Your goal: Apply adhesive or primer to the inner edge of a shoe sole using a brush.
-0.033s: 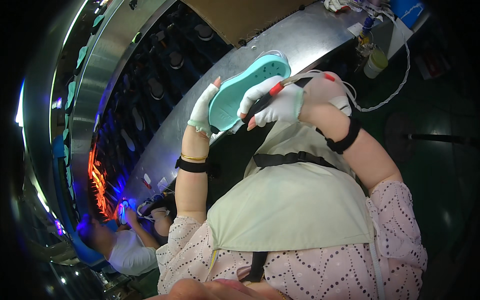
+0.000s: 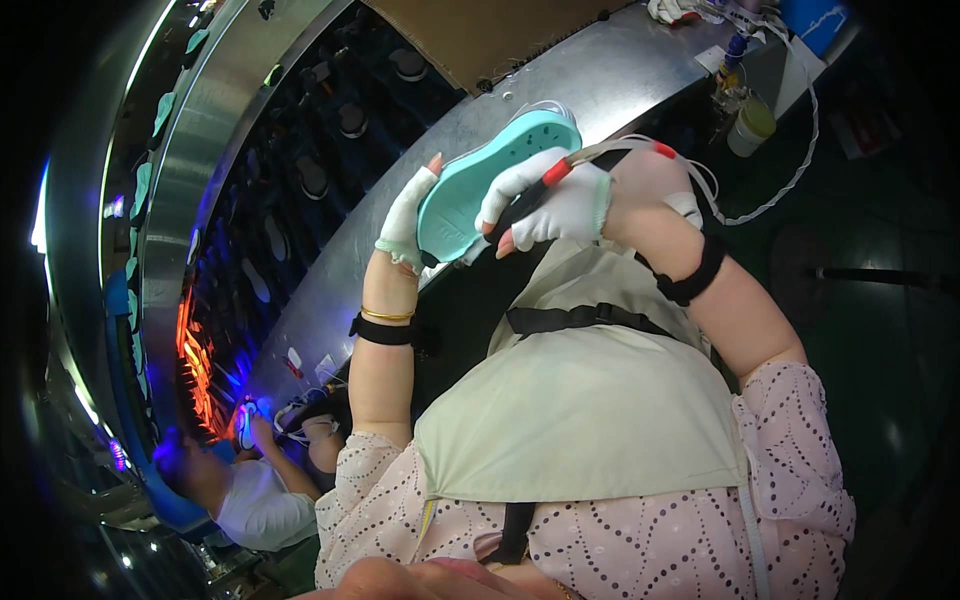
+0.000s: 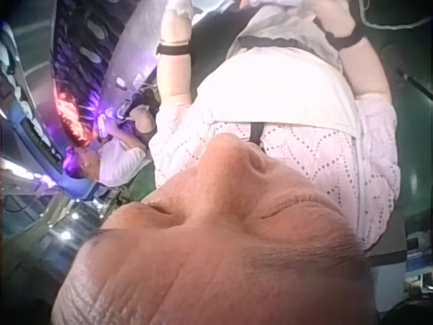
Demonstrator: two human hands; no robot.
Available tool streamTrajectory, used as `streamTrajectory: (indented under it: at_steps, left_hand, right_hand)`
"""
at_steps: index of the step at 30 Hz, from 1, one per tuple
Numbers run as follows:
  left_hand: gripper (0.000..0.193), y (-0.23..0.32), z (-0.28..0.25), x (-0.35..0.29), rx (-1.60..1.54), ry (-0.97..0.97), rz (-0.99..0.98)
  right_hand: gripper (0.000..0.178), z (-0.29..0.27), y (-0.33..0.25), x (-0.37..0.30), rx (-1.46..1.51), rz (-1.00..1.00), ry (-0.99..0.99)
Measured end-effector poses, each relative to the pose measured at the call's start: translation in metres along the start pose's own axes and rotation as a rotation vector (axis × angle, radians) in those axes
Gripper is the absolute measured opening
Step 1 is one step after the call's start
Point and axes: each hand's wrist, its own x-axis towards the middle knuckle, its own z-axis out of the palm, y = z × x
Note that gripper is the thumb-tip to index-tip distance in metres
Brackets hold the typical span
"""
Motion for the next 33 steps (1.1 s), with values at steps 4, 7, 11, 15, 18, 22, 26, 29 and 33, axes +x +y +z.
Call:
streamTrajectory:
  at_steps: [4, 7, 11, 15, 18, 22, 26, 29, 33]
  left_hand:
    - [0.047, 0.004, 0.004, 0.000, -0.003, -0.038, -0.058]
    - [0.048, 0.009, 0.012, -0.007, 0.126, 0.111, -0.009]
    - [0.054, 0.008, -0.009, -0.004, 0.104, 0.078, -0.109]
    - [0.062, -0.003, -0.009, -0.007, -0.295, -0.246, -0.006]
    - [0.069, -0.018, -0.003, 0.001, -0.596, -0.332, 0.202]
    - [0.074, -0.034, -0.002, 0.003, -0.625, -0.210, 0.324]
    - [0.070, -0.045, -0.005, -0.002, -0.775, -0.372, 0.363]
    - [0.059, -0.039, 0.013, -0.009, -0.693, -0.206, 0.365]
    - [0.060, -0.045, -0.002, 0.001, -0.626, -0.160, 0.454]
  right_hand:
    - [0.018, 0.001, -0.006, 0.004, 0.075, 0.032, 0.076]
    - [0.019, -0.005, -0.015, 0.002, 0.036, 0.217, 0.015]
    - [0.020, -0.029, -0.013, 0.000, -0.409, -0.058, -0.030]
    - [0.023, -0.025, -0.009, 0.006, -0.495, -0.382, 0.061]
    - [0.013, 0.006, 0.010, 0.013, -0.412, -0.369, 0.356]
    - [0.016, 0.037, -0.002, 0.013, 0.112, 0.015, 0.247]
    - [0.010, 0.023, -0.019, 0.021, 0.218, 0.247, 0.363]
    - [0.011, 0.020, 0.002, 0.028, 0.142, -0.049, 0.503]
    - [0.017, 0.040, 0.000, 0.029, -0.378, -0.422, 0.459]
